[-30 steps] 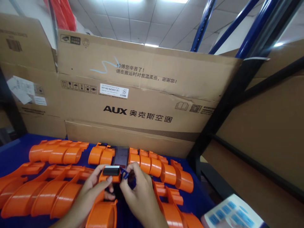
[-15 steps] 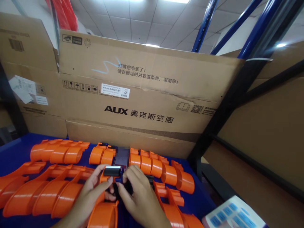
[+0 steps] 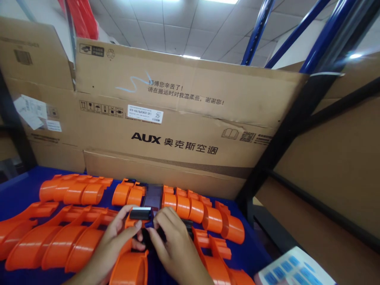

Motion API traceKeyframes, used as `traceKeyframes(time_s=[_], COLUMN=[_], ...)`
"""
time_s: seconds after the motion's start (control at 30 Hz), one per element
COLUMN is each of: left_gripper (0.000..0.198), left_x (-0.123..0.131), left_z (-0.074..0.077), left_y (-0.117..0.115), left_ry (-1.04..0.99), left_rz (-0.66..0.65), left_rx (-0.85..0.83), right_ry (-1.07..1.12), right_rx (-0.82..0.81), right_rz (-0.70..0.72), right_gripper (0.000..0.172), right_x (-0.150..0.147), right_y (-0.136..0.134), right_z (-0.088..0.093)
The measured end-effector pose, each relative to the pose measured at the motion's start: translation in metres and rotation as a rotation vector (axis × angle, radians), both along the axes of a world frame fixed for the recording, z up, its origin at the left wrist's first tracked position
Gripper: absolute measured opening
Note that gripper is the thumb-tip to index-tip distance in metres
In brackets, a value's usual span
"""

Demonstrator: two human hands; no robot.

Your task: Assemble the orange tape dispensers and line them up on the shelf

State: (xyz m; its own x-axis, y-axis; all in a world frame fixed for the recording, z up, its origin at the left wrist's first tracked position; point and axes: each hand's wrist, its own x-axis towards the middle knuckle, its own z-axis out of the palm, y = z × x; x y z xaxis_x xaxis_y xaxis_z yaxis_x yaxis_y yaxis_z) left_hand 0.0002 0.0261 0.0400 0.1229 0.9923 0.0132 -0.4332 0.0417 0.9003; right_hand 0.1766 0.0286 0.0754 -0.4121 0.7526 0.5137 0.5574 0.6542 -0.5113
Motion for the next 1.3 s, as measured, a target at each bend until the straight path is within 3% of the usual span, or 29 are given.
traceKeyframes(time_s=[0.27,0.43,0.57,0.67,0.77,0.83,0.93,1.07,1.17,1.3], left_gripper=[0.034,0.049,0.071,0.070,0.062,0.065,0.058,0.042,0.039,0.046], left_x=[0.000,-0.003,-0.004,-0.003,-0.002,-0.002,-0.002,-0.002,-0.003,-0.007], left_z=[-0.001,-0.006,-0.013,-0.013,-0.006,0.000,0.007,0.012,0.012,0.006], left_y=[0.002,0.007,0.007,0.001,-0.008,-0.012,-0.014,-0.014,-0.013,-0.010], left_ry=[-0.045,-0.161,-0.199,-0.241,-0.266,-0.273,-0.234,-0.114,-0.079,-0.208], left_rz=[-0.007,-0.045,-0.290,-0.439,-0.492,-0.474,-0.343,-0.157,-0.169,-0.234], left_rx=[-0.004,-0.048,0.012,0.048,0.021,0.008,0.014,0.039,0.075,-0.053], right_ry=[0.032,0.245,0.403,0.436,0.508,0.538,0.525,0.527,0.499,0.409], right_rx=[-0.045,-0.161,-0.393,-0.560,-0.563,-0.506,-0.457,-0.478,-0.434,-0.354], right_rz=[-0.032,-0.079,-0.039,0.104,0.152,0.102,0.017,0.032,0.008,-0.061], right_gripper=[0.015,0.010,0.042,0.038,0.034,0.034,0.031,0.023,0.024,0.025], right_x=[-0.006,0.000,0.001,-0.002,-0.005,-0.008,-0.013,-0.017,-0.016,-0.007], right_y=[-0.006,-0.011,-0.014,-0.017,-0.017,-0.015,-0.012,-0.015,-0.017,-0.014], right_z=[0.002,0.009,0.010,0.014,0.015,0.013,0.008,0.008,0.009,0.012])
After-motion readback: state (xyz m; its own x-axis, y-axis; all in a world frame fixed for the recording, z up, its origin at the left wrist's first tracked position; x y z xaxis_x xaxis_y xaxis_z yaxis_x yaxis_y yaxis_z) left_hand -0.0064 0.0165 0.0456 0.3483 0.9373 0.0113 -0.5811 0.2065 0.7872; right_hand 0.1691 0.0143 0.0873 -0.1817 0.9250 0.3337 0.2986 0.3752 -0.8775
